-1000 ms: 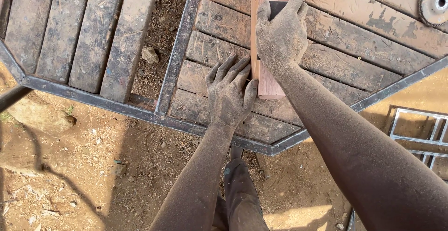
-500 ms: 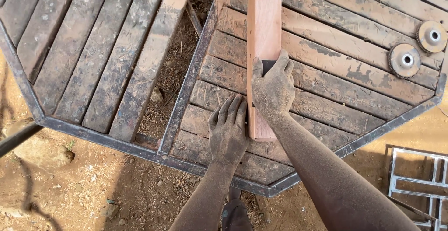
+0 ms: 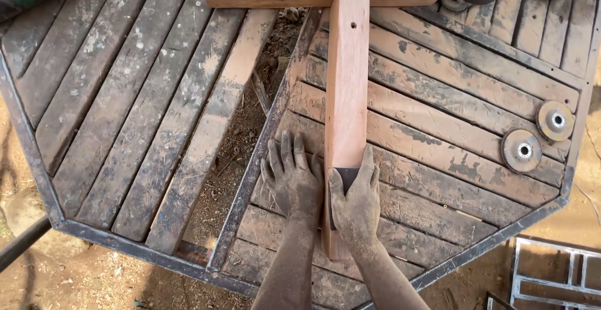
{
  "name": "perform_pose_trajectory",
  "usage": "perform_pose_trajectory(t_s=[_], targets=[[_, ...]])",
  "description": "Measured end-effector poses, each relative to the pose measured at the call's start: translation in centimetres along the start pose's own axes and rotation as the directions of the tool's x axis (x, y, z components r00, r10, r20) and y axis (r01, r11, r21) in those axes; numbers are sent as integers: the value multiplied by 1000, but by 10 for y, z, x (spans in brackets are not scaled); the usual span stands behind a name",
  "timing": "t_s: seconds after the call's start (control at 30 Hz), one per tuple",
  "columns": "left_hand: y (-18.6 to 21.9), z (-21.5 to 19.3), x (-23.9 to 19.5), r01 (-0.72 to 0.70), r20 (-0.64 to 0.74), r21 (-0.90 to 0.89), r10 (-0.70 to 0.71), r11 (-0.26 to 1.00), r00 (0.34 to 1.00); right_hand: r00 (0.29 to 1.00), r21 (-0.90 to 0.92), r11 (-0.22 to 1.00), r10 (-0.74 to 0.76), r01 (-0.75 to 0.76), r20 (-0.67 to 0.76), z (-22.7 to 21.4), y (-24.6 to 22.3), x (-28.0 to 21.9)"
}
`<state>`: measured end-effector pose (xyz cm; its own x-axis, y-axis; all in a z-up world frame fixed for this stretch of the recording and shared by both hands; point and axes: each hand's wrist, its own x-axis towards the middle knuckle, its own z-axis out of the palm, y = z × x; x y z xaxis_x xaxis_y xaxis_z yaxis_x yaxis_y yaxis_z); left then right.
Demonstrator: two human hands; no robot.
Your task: Manually sanding a wooden beam using a piece of sandpaper on a workbench.
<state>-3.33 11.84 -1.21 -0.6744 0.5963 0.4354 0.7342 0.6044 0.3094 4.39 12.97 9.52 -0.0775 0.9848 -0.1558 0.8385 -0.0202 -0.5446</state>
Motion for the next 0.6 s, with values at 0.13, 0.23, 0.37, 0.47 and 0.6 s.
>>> perform_pose_trajectory(t_s=[0.13, 0.23, 0.37, 0.47, 0.6], targets=[[4, 5, 4, 20, 10, 43, -20, 999, 1000, 997, 115, 992, 48, -54, 53, 4, -10, 47], [1, 5, -1, 47, 95, 64, -53, 997, 994, 999, 173, 984, 25, -29, 23, 31, -16, 125], [7, 5, 1, 61, 143, 67, -70, 996, 987, 998, 279, 958, -62, 67, -27, 42, -28, 206], [5, -4, 3, 77, 201, 75, -91, 994, 975, 998, 203, 979, -30, 18, 59, 14, -40, 138], [11, -11, 14, 8, 203, 123, -33, 992, 979, 957, 73, 972, 202, -221, 210, -15, -15, 33]])
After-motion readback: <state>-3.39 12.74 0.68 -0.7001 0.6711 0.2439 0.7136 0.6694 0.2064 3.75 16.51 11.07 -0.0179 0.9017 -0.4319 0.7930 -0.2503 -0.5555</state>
